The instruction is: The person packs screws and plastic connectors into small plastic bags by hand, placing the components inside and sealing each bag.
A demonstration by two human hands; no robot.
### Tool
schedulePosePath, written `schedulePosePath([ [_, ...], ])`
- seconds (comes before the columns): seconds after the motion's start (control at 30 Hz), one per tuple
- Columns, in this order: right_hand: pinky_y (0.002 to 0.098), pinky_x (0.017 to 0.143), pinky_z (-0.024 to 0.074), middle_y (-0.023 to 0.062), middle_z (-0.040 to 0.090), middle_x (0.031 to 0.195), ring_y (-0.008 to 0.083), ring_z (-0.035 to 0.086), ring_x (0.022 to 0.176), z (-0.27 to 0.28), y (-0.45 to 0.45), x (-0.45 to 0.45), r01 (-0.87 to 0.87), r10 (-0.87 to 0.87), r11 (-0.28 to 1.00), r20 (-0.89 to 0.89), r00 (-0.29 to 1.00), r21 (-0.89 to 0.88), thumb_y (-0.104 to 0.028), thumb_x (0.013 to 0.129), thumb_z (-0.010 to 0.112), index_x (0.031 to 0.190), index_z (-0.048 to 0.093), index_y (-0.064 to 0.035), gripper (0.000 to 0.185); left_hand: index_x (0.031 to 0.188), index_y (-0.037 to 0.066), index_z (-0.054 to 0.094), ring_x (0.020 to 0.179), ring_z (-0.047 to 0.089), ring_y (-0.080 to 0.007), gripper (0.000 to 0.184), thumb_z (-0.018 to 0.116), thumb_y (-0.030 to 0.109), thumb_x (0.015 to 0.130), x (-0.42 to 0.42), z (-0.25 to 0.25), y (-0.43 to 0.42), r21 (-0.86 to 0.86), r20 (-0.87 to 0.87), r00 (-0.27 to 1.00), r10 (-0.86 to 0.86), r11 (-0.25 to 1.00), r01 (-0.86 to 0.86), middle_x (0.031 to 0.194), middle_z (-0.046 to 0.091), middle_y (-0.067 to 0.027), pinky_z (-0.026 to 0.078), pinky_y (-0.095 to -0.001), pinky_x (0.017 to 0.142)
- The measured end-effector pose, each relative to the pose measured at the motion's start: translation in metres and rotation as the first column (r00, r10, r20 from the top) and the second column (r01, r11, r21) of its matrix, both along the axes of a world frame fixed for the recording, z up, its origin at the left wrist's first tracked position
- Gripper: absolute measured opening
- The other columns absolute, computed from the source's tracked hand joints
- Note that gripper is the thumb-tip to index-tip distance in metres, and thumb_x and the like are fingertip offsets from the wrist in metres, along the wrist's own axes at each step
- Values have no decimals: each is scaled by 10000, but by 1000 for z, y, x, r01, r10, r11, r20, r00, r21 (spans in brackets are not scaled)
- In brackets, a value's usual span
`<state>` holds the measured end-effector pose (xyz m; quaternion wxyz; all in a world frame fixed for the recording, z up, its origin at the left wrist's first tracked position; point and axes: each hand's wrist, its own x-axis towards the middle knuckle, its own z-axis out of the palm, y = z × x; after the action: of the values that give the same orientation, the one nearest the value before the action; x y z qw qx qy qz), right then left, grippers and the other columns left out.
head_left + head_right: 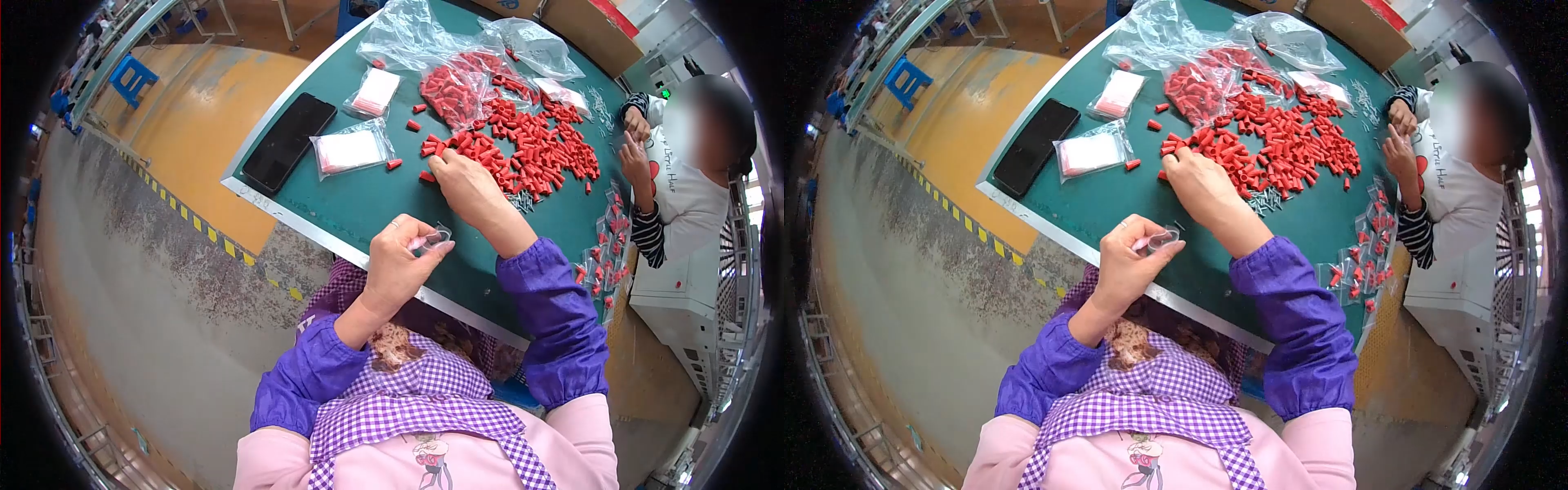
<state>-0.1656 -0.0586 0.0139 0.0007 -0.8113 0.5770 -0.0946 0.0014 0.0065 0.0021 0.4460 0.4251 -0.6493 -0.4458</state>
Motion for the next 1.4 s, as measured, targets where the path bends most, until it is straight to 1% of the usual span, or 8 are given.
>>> schedulePosePath([
  [0.17,229,672,490,49,638,832,57,595,760,26,25,3,128,-279,955,658,700,269,-10,807,675,971,608,24,181,781,-5,632,670,579,-177,211,794,99,694,4,-1,-11,12,43,998,51,999,-52,753,599,-82,458,-289,593],
  [0.3,227,611,467,49,639,829,81,575,669,36,56,11,-81,-274,943,891,363,323,-27,768,704,921,649,-15,163,796,-1,632,696,606,-256,218,787,111,691,2,1,-14,1,59,996,60,998,-60,778,601,-113,479,-340,622],
  [0.4,234,609,475,54,631,849,102,584,670,56,66,16,-101,-96,973,758,645,209,-37,768,713,908,649,0,159,812,-1,631,710,609,-268,227,786,117,697,-2,-3,-16,-69,29,999,33,997,-31,789,600,-119,483,-344,632],
  [0.57,269,582,466,58,588,799,129,571,672,47,73,17,9,-90,995,846,526,100,-41,777,707,913,668,-20,143,823,-1,626,729,610,-284,206,766,114,725,0,8,-12,-65,67,997,24,998,-19,795,593,-128,489,-348,648],
  [0.67,277,564,445,45,565,767,133,554,675,53,81,18,-2,-59,996,661,748,91,-43,797,690,893,674,-6,104,856,-6,632,733,608,-266,182,732,123,776,1,8,-12,-89,55,998,-30,995,35,832,588,-127,488,-334,660],
  [0.8,239,576,405,10,571,757,91,523,681,38,81,4,91,-155,988,796,585,126,-82,835,683,872,672,0,90,1059,18,659,793,595,-117,178,623,64,890,-4,1,-9,107,-262,946,-189,969,223,856,597,-27,477,-211,693],
  [1.0,222,678,478,21,652,849,74,592,751,22,98,-1,-82,-447,893,893,-52,442,-119,870,676,959,646,15,164,1257,29,558,827,601,-76,324,568,88,939,-3,14,-3,291,-511,820,-258,846,448,883,613,-3,469,-176,694],
  [1.4,252,682,512,72,665,803,141,643,728,21,116,3,-20,-366,930,917,-162,367,-71,875,652,902,645,28,103,888,33,649,577,459,-10,72,678,95,866,-2,18,6,409,-516,853,-76,853,324,734,583,43,340,-156,501],
])
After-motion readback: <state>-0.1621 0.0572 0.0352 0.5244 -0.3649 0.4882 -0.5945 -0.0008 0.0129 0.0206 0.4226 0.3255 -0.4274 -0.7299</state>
